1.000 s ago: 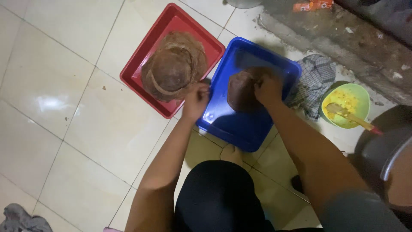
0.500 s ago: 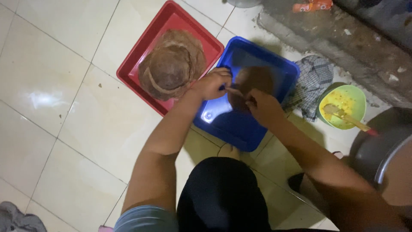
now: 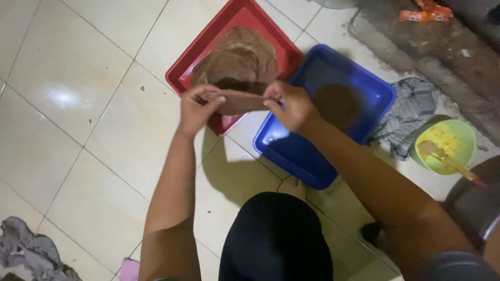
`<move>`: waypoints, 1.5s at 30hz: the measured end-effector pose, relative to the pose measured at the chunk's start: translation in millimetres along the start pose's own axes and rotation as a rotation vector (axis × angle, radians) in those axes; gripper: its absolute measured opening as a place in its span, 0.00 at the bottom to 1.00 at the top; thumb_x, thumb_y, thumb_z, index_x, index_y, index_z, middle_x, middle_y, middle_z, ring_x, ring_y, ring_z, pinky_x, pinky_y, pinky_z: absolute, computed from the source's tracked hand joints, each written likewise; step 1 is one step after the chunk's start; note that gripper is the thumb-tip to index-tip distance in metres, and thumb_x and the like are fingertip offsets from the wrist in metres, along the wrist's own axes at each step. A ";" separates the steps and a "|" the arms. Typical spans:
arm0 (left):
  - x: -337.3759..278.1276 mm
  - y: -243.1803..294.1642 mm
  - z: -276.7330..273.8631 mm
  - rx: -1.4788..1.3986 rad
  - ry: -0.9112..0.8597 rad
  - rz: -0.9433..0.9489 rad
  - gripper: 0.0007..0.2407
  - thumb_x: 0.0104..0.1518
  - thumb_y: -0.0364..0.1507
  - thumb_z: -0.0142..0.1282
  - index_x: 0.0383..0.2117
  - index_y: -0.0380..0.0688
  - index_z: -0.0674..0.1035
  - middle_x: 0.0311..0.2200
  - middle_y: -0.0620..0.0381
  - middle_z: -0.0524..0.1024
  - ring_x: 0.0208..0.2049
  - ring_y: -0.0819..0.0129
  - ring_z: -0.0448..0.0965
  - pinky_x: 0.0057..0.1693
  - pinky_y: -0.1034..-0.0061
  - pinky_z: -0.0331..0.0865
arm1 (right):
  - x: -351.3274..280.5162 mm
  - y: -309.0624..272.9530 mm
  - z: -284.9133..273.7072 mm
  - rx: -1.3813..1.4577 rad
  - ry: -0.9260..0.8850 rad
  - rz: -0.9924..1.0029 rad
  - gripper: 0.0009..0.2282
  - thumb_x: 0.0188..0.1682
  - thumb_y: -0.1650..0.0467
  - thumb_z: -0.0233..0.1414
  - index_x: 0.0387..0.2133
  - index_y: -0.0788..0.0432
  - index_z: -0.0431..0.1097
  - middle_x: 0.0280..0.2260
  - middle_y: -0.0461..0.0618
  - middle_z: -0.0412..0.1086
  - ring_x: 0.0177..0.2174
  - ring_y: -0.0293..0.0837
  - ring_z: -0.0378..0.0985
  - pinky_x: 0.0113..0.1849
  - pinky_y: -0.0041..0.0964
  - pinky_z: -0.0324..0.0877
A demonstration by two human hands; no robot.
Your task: The person prepares and cooks thin pancakes or crepes on a small frying pan over a gas stove.
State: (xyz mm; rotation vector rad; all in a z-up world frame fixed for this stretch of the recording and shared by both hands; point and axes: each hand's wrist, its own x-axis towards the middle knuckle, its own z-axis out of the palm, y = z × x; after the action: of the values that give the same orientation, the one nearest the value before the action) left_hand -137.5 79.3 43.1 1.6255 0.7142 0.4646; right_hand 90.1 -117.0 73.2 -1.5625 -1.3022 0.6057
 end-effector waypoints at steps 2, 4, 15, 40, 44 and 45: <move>8.9 -4.6 -27.7 0.008 0.017 0.007 0.07 0.55 0.22 0.69 0.38 0.39 0.83 0.35 0.63 0.83 0.37 0.79 0.80 0.47 0.81 0.76 | 18.8 16.8 29.7 0.054 0.015 0.046 0.07 0.49 0.74 0.60 0.36 0.62 0.70 0.30 0.56 0.75 0.32 0.48 0.81 0.36 0.40 0.74; 34.0 4.1 -38.2 0.148 0.032 -0.047 0.07 0.55 0.24 0.70 0.38 0.39 0.84 0.34 0.62 0.82 0.35 0.78 0.78 0.45 0.81 0.74 | 44.8 39.2 47.3 0.078 0.029 0.092 0.06 0.50 0.74 0.60 0.36 0.61 0.70 0.30 0.54 0.75 0.32 0.47 0.81 0.36 0.40 0.75; 95.1 -99.3 -12.2 0.821 0.449 -0.083 0.17 0.69 0.30 0.54 0.61 0.39 0.71 0.60 0.41 0.72 0.62 0.45 0.72 0.67 0.59 0.67 | -12.5 143.3 -24.4 -0.157 0.270 0.218 0.08 0.57 0.73 0.56 0.46 0.63 0.71 0.41 0.60 0.75 0.40 0.54 0.80 0.43 0.44 0.74; 114.9 -141.7 299.7 0.755 -0.418 0.485 0.24 0.47 0.20 0.59 0.56 0.37 0.77 0.58 0.34 0.68 0.61 0.39 0.65 0.65 0.57 0.59 | -132.1 172.6 -76.4 -0.476 0.221 0.673 0.11 0.51 0.70 0.57 0.43 0.67 0.71 0.41 0.69 0.73 0.42 0.68 0.75 0.45 0.60 0.70; 131.1 -91.3 293.3 1.041 -0.660 0.597 0.21 0.35 0.24 0.64 0.42 0.38 0.80 0.59 0.33 0.66 0.62 0.37 0.63 0.61 0.58 0.59 | -138.4 159.2 -80.5 -0.295 0.294 0.697 0.11 0.51 0.73 0.56 0.44 0.67 0.67 0.40 0.69 0.73 0.42 0.66 0.77 0.42 0.56 0.72; 130.7 -83.5 286.8 1.040 -0.667 0.598 0.21 0.35 0.24 0.64 0.42 0.38 0.80 0.59 0.33 0.66 0.62 0.37 0.63 0.61 0.58 0.59 | -141.4 159.4 -80.7 -0.293 0.298 0.702 0.11 0.51 0.73 0.56 0.44 0.67 0.67 0.40 0.69 0.73 0.42 0.66 0.77 0.42 0.56 0.72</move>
State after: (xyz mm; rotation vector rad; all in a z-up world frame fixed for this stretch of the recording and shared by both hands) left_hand 130.5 -35.6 -102.6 2.7904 -0.1303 -0.1185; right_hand 186.4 -269.8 -65.7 -2.2763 -0.6141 0.5855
